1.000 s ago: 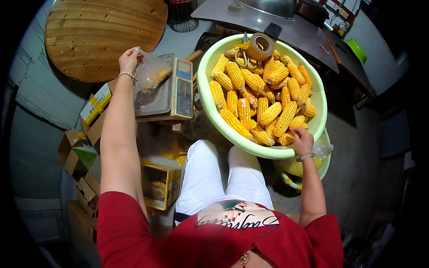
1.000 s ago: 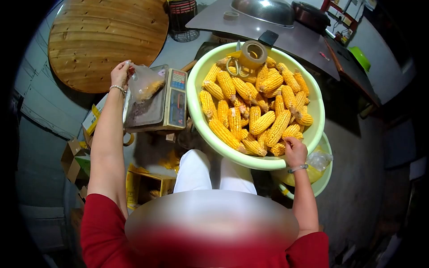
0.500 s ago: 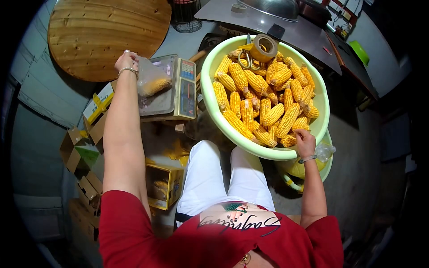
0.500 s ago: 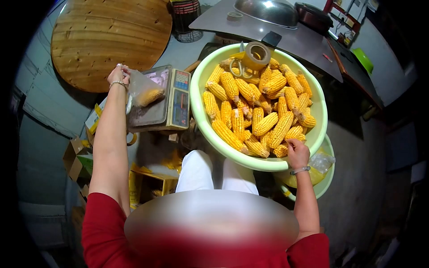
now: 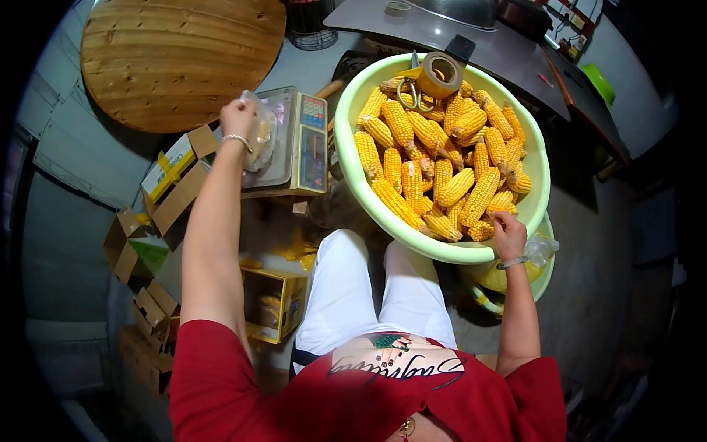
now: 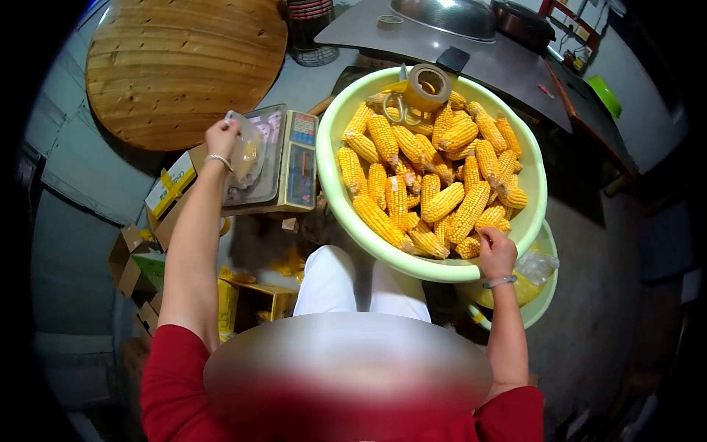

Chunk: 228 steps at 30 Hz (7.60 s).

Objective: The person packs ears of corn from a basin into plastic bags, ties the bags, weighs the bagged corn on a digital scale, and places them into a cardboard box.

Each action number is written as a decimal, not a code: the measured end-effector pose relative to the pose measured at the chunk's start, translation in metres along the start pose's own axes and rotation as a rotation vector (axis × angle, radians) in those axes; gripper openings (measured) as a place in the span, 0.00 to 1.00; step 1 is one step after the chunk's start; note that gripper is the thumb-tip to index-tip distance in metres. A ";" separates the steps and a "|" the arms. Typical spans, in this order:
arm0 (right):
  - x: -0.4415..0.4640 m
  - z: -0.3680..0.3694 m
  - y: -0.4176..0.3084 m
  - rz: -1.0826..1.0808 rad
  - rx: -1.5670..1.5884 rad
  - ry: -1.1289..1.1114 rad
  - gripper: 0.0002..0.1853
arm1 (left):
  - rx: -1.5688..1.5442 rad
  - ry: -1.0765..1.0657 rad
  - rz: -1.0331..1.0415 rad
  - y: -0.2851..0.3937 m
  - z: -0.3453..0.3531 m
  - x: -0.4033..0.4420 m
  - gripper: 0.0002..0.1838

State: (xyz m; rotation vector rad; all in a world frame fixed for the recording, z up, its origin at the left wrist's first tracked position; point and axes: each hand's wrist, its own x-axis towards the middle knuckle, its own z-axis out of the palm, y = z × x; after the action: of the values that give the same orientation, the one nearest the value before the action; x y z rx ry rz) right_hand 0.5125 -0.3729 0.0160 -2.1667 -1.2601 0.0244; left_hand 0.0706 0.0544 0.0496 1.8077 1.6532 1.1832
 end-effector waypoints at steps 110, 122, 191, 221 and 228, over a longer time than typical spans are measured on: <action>0.000 0.003 0.004 -0.017 0.024 0.017 0.06 | -0.183 -0.611 -0.102 0.028 0.010 -0.374 0.09; 0.000 0.003 0.006 0.003 0.015 0.001 0.06 | 0.321 -0.337 0.214 0.002 0.001 -0.332 0.12; 0.002 0.007 0.012 0.049 0.049 0.025 0.07 | -0.472 -0.145 -0.380 0.037 -0.010 -0.125 0.07; -0.001 0.005 0.011 -0.011 0.056 0.107 0.05 | -0.764 -0.695 0.048 0.280 0.013 -0.179 0.06; -0.001 0.001 0.008 0.006 0.178 0.063 0.06 | -0.977 -0.836 -0.388 0.272 0.052 -0.249 0.05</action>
State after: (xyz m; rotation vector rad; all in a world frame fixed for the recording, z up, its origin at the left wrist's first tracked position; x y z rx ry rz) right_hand 0.5180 -0.3762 0.0106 -2.0041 -1.1703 0.0681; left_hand 0.2909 -0.2265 0.1568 1.0253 0.6706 0.6796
